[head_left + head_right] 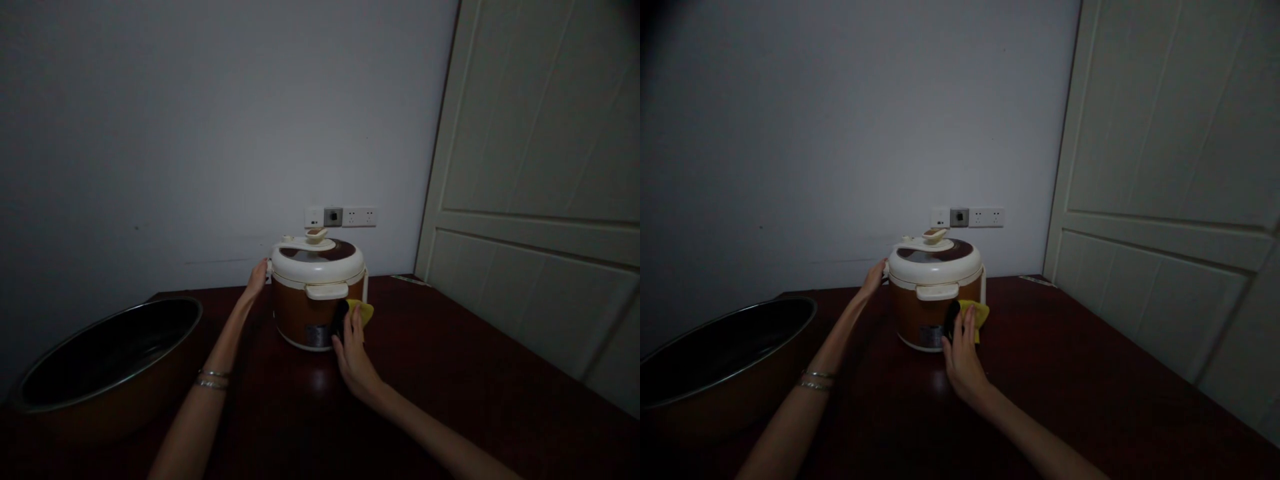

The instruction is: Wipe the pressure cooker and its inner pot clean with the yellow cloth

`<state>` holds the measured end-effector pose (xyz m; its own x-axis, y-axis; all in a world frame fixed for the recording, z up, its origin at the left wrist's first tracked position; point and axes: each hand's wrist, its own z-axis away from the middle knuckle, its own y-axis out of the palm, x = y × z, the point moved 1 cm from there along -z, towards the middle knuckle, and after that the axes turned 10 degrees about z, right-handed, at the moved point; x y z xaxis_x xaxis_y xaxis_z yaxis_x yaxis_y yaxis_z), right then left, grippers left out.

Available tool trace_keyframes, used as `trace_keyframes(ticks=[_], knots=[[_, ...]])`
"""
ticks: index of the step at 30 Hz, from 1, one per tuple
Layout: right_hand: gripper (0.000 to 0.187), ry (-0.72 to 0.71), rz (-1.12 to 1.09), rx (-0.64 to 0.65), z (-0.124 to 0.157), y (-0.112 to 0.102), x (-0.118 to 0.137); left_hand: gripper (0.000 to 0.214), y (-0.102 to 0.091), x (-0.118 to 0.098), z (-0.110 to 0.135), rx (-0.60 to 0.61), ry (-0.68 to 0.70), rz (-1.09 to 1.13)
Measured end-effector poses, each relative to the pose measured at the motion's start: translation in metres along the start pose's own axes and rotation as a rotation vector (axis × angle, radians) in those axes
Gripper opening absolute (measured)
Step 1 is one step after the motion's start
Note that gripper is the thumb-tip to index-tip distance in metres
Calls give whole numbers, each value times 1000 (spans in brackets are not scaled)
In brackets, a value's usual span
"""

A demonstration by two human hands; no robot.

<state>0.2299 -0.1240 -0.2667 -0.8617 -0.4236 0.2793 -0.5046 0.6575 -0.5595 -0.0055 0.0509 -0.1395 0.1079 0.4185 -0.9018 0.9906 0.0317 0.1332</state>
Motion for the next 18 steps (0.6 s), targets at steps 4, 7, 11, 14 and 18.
trace_keyframes(ticks=[4, 7, 11, 14, 18], knots=[[67, 146, -66, -94, -32, -4, -14, 36, -2, 4, -4, -10, -16, -9], [64, 273, -169, -131, -37, 1, -28, 38, -3, 8, -7, -24, -33, -11], [64, 256, -112, -136, -18, 14, -29, 43, -3, 11, -9, -34, -36, -8], [67, 119, 51, -107, -5, 16, -23, 44, -3, 11, -9, -32, -29, -9], [72, -152, 233, -136, -7, 3, -24, 46, -4, 11, -10, -35, -28, -16]])
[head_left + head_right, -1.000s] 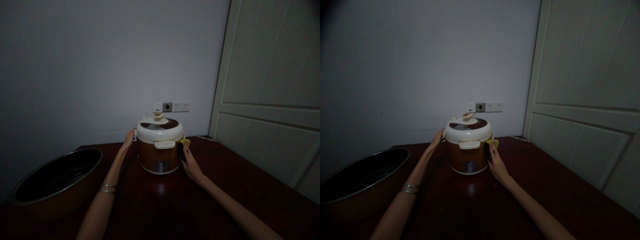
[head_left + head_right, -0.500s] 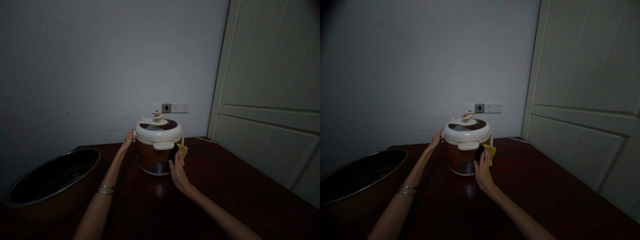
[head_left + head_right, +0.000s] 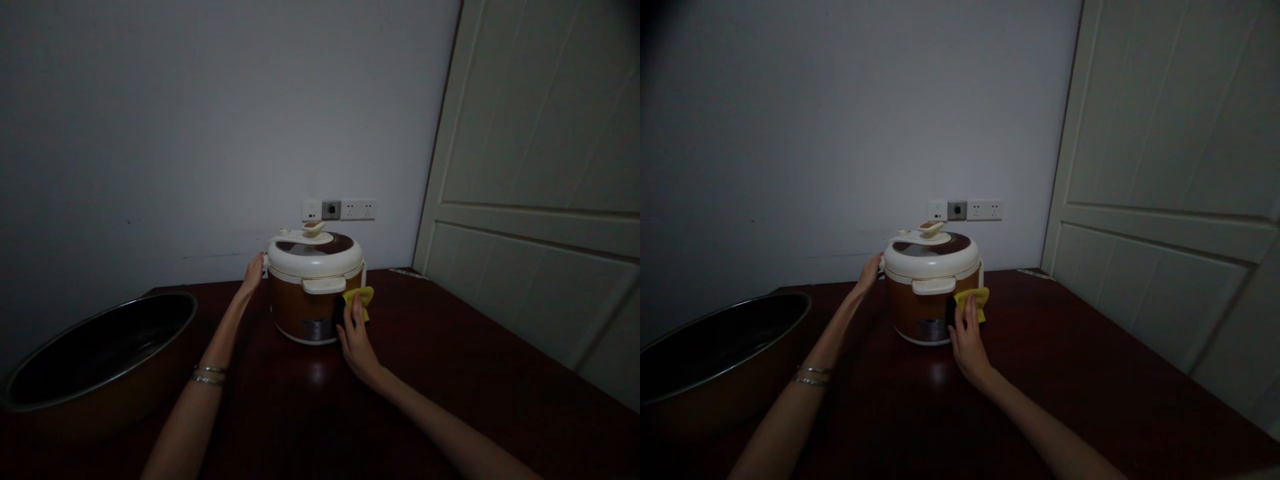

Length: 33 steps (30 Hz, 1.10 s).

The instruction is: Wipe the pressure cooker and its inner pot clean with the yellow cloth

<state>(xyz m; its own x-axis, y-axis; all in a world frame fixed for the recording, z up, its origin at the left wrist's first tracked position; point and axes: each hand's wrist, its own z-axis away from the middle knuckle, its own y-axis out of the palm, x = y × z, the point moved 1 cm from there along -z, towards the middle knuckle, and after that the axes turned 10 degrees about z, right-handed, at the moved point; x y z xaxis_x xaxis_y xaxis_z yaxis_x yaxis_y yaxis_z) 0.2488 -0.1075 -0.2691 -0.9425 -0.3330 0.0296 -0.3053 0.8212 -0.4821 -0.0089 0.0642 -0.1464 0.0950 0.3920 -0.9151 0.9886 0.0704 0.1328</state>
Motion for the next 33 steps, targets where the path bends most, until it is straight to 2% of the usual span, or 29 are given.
trace_keyframes(ticks=[3, 7, 11, 15, 18, 20, 23, 26, 29, 31, 33], knots=[[73, -237, 107, 16, -10, -8, -9, 44, 0, 0, 0, 2, 5, -5], [57, -613, 182, 211, -18, -14, -9, 42, 0, -2, 1, 12, 22, -8], [39, -821, 91, 274, -14, -18, -10, 44, 0, -1, 1, 28, 28, -16], [34, -855, 55, 252, -15, -25, -16, 47, 1, 1, 1, 38, 29, -13], [33, -850, 72, 188, -30, -26, -4, 45, 1, 0, 0, 46, 37, -6], [30, -818, 81, 130, -45, -21, 18, 43, 0, -1, -1, 45, 42, -6], [28, -702, 120, 85, -69, -1, 63, 42, 0, -3, -2, 39, 45, -17], [28, -579, 205, 161, -82, 27, 104, 40, -2, -4, -1, 47, 35, -37], [23, -582, 245, 301, -70, 52, 123, 42, -3, -3, 3, 54, 8, -55], [20, -619, 232, 361, -50, 60, 120, 43, -4, -4, 6, 59, -2, -59], [22, -627, 194, 361, -29, 58, 107, 43, -4, -4, 6, 66, -2, -59]])
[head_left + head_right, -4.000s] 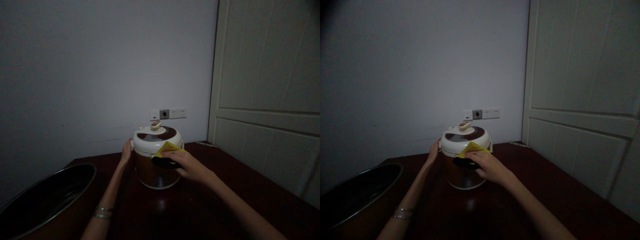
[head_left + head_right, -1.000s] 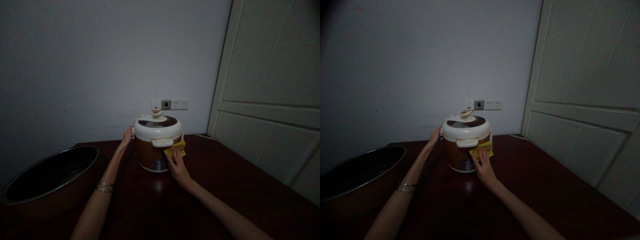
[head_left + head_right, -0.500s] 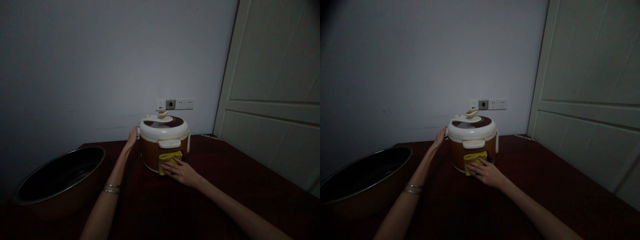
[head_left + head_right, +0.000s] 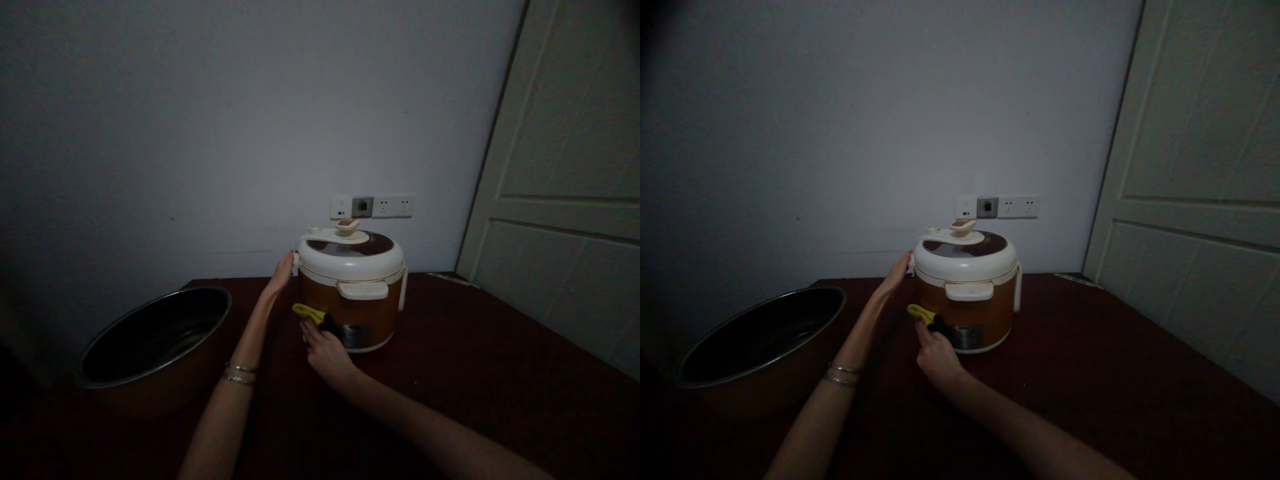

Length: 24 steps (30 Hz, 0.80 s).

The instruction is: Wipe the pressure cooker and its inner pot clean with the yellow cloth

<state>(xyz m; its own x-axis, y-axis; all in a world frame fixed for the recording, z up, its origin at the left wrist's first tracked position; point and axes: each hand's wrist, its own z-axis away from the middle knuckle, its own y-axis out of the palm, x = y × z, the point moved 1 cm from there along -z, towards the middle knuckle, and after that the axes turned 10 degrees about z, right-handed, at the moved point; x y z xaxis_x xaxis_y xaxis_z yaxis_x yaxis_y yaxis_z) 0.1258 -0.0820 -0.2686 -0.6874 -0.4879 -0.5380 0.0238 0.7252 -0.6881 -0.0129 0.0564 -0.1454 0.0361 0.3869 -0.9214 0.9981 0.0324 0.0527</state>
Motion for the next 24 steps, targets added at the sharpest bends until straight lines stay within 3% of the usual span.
trace_keyframes(ticks=[2, 5, 7, 10, 13, 16, 20, 24], knots=[[27, 18, -28, -57, 23, -2, -8, 42, 1, -1, -1, 1, 8, 2], [31, 8, -29, -184, 38, -24, -32, 41, 2, -2, -3, -8, 24, 7], [31, -6, 2, -250, 29, -44, -49, 40, 3, -2, -4, -15, 30, 8], [31, 31, 60, -248, 0, -59, -58, 40, 3, -2, -3, -17, 35, 1], [33, 35, 72, -185, -21, -48, -43, 41, 2, -2, -2, -11, 37, -5], [29, -28, 58, -90, -17, -22, -22, 44, 1, -1, -1, -6, 14, 2], [25, -147, -19, -65, 21, -6, -19, 47, 2, -1, -2, 1, -7, 4], [30, -211, -109, -144, 66, -16, -47, 50, 2, -2, -2, 2, -55, 0]])
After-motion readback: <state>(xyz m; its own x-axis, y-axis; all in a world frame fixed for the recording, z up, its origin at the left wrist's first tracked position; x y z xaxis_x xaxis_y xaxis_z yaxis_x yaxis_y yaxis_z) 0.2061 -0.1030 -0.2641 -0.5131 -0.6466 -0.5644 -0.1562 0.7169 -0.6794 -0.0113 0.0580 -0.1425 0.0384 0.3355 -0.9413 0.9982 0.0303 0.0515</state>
